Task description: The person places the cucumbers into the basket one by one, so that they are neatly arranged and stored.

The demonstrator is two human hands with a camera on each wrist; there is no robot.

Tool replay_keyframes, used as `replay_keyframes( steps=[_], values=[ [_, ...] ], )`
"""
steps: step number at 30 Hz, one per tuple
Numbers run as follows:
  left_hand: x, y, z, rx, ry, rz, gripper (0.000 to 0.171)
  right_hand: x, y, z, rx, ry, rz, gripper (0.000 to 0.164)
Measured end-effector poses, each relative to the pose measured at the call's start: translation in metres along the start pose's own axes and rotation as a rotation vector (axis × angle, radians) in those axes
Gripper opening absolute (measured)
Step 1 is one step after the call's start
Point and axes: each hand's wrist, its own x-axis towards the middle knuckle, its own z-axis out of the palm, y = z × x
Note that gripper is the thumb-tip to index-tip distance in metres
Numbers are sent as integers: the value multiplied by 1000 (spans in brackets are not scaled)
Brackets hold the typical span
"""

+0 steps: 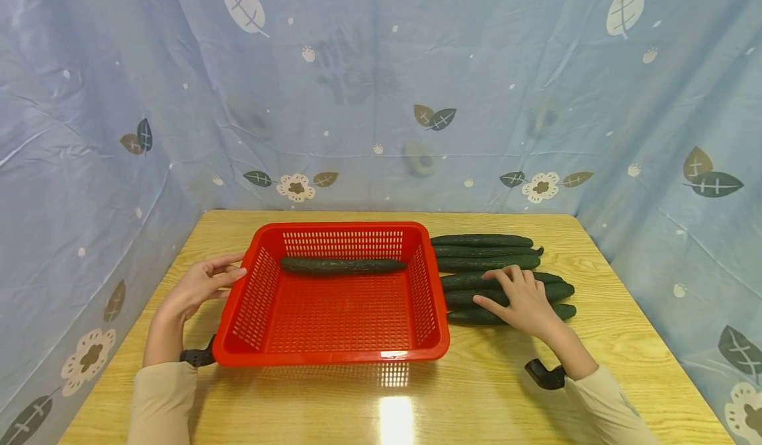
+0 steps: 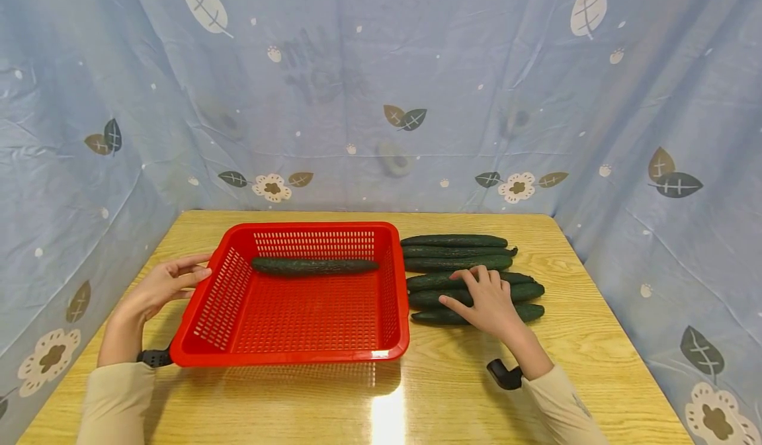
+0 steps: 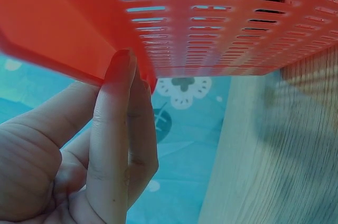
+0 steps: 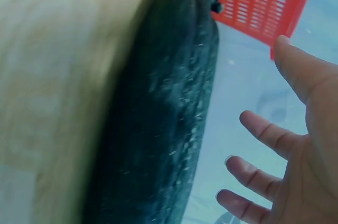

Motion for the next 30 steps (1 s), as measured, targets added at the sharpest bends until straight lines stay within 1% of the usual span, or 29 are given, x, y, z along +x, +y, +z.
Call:
replay_keyframes(
  steps=[8,18,25,30],
  values=[
    [0,2,1,22,4,-3,65,-13,14,8,-1,-2,5,46],
    [-1,3,1,45,12,-9,66,-29,33,10,-26,32,9,44],
    [-1,3,0,50,11,-9,66,-34,42,12,-47,18,-4,44],
    [-1,3,1,54,10,-12,66,-35,46,16,-60,25,-6,44]
  ],
)
